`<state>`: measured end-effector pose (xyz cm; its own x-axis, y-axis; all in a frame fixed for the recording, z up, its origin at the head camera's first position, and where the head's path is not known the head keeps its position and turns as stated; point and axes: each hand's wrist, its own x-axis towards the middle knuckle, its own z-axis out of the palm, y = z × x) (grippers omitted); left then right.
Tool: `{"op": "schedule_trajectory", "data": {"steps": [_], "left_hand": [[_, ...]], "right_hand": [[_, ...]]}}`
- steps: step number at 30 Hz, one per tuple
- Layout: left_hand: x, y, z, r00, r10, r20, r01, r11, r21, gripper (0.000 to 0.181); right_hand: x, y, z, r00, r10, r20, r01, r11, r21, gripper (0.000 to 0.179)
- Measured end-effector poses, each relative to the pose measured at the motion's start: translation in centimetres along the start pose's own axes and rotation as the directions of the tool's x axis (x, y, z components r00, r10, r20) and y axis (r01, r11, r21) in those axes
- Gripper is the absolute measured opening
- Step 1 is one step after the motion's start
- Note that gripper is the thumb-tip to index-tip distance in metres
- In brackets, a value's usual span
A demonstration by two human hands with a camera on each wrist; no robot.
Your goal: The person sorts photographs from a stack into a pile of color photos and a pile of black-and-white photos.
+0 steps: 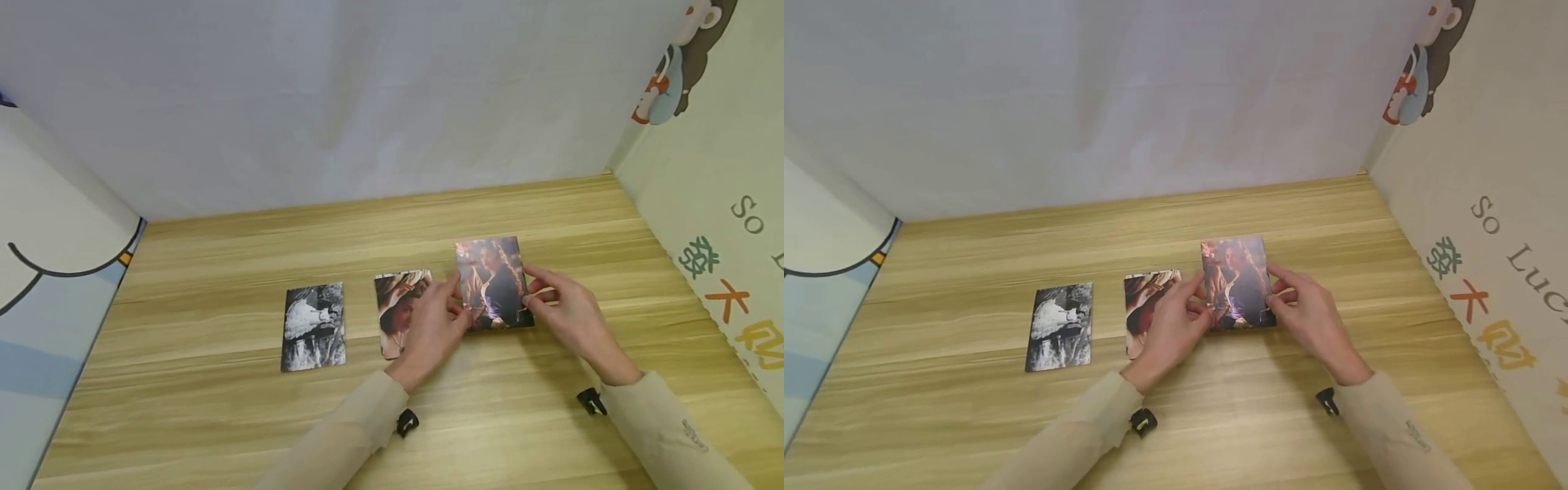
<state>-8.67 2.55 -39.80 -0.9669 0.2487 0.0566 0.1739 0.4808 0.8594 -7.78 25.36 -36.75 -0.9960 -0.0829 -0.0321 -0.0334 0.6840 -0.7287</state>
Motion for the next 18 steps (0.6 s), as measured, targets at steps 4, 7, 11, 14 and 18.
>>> {"op": "schedule_trajectory", "data": {"steps": [4, 7, 11, 14, 18], "left_hand": [[0.3, -0.1, 0.0, 0.999, -0.004, 0.041, 0.001, 0.997, 0.072, 0.069], [0.5, -0.1, 0.0, 0.997, -0.010, 0.078, 0.002, 0.995, 0.102, 0.070], [0.8, -0.2, 0.0, 0.993, -0.015, 0.114, -0.001, 0.990, 0.142, 0.070], [1.0, -0.2, 0.0, 0.991, -0.027, 0.133, 0.004, 0.985, 0.170, 0.064], [1.3, -0.3, 0.2, 0.987, -0.049, 0.154, 0.019, 0.982, 0.190, 0.057]], "right_hand": [[0.3, 0.4, 0.1, 1.000, 0.001, 0.022, 0.000, 1.000, -0.019, 0.052], [0.5, 0.6, 0.1, 0.999, 0.007, 0.039, -0.006, 1.000, -0.026, 0.052], [0.9, 0.9, 0.1, 0.998, 0.026, 0.063, -0.023, 0.999, -0.040, 0.052], [1.1, 1.0, 0.1, 0.996, 0.039, 0.081, -0.035, 0.998, -0.053, 0.052], [1.3, 1.3, 0.2, 0.994, 0.046, 0.102, -0.039, 0.997, -0.072, 0.052]]}}
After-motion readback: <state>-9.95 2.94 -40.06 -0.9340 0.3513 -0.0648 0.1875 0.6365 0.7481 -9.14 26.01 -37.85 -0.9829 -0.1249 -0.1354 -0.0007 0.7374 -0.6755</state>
